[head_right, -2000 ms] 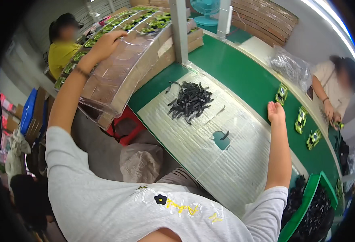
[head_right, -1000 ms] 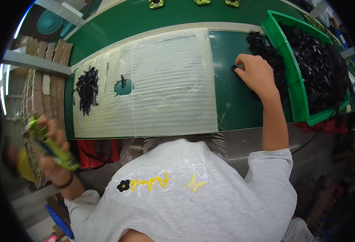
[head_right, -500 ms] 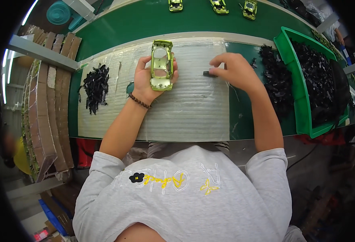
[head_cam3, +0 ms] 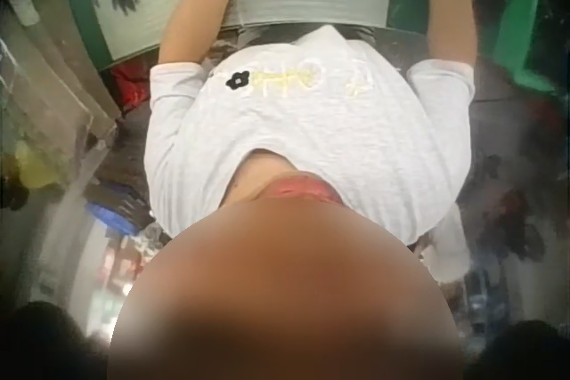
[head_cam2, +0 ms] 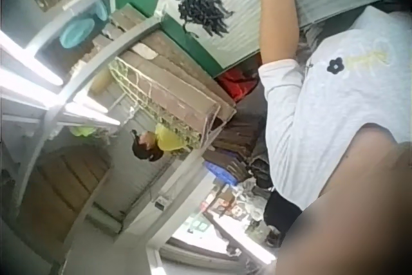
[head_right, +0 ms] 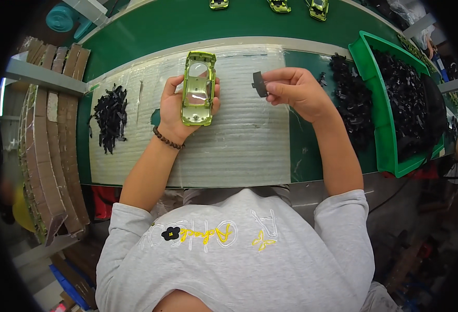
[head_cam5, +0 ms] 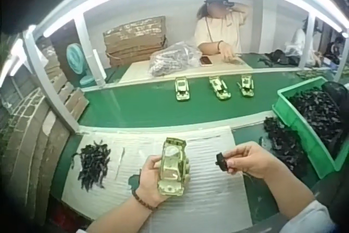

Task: The person assembles toy cars by taking car body shells from a tray, fitting small plastic pieces into the car bodies by hand, and placing the assembled car bodies onto a conveyor belt.

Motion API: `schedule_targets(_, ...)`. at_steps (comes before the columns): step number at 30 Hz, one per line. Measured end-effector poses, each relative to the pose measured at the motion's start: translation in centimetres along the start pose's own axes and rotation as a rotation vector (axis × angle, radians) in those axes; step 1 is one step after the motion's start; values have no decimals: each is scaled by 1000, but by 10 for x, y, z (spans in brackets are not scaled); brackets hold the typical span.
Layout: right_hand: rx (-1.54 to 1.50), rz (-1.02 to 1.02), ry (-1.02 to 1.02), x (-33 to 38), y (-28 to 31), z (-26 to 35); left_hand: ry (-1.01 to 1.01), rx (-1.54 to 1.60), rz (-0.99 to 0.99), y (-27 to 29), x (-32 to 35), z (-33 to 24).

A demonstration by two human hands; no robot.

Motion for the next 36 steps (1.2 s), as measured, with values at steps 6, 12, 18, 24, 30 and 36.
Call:
schedule_targets(6, -37, -33, -30, 6, -5, -1, -5, -13, -6, 2, 3, 2)
schedule_targets(12, -29, -63, -20, 3, 0, 2, 1, -24, -12, 2, -4, 4)
schedule_targets(18, 216, -134, 100, -3, 7, 20, -25, -130, -9, -6, -6, -1)
schedule_targets(24, 494, -756, 1078, 79, 10, 164, -159, -297, -47, 2, -5, -10)
schedule_targets(30, 926, -1052, 1741, 132, -59, 411, -216, -284, -43, 13, 12, -17)
schedule_targets(36, 1121, -936, 1348, 45, -44, 561, -165, -370, -52, 20, 0, -14)
Point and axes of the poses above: each hand's wrist, its own x-axis away from the middle knuckle, its own y-axis out of the back of the hand, z = x × y, the point moved 7 cm from there along -x, towards the middle knuckle, and after that the axes turned 8 degrees about -z, right-handed, at the moved point
